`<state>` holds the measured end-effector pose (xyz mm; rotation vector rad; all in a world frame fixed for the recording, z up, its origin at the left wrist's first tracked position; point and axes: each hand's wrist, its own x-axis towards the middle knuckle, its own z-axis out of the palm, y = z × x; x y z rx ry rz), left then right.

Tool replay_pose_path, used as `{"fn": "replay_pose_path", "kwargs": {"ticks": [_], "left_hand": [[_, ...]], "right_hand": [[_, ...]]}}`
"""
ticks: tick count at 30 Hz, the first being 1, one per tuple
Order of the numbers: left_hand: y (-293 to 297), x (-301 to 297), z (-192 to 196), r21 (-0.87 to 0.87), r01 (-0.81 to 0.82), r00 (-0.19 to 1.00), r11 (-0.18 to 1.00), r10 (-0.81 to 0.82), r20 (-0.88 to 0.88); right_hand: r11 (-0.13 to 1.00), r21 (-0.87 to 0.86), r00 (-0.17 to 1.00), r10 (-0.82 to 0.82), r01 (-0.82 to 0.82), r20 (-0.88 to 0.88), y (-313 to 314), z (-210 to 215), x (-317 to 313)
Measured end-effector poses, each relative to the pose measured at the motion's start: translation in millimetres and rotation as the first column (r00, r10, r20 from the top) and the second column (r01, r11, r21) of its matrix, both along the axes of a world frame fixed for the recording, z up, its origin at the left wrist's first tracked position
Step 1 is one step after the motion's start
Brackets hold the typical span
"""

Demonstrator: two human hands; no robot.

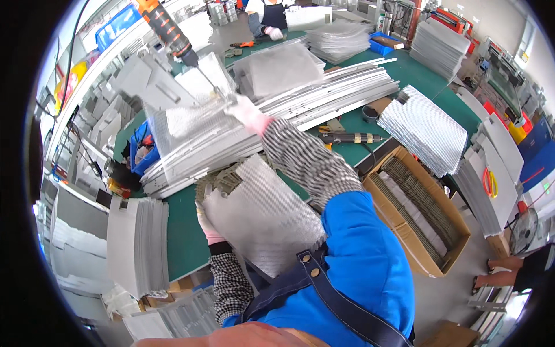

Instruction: The person assembles white mesh panels by inserting metal frame pieces into the panel edges and securing them with a handheld power tool. They repeatedly pick up panels, align and insert frames, and use the tool to fasten the assembly before stacking the finished units.

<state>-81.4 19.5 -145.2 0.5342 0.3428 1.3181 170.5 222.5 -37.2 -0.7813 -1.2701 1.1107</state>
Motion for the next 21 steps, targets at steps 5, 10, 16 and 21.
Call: {"fn": "replay_pose_path", "kwargs": {"ticks": [5,10,16,21], "left_hand": [[12,-11,-55,0.264,-0.150,0.986,0.953,0.125,0.111],[-3,-15,-38,-0.266,-0.023,0.979,0.964,0.075,0.188],[0,0,-3,-0.142,0.099,0.967,0.985,-0.061,0.248],[-1,-1,0,-0.101,0.084,0.958,0.991,-0.052,0.282]], "right_hand": [[0.965,-0.187,0.931,0.230,-0.182,0.282,-174,-38,13],[0.845,-0.513,0.956,0.258,-0.152,0.141,-279,-51,58],[0.809,-0.565,0.962,0.256,-0.159,0.096,-294,-73,70],[0.830,-0.551,0.958,0.221,-0.087,0.183,-292,-77,73]]}}
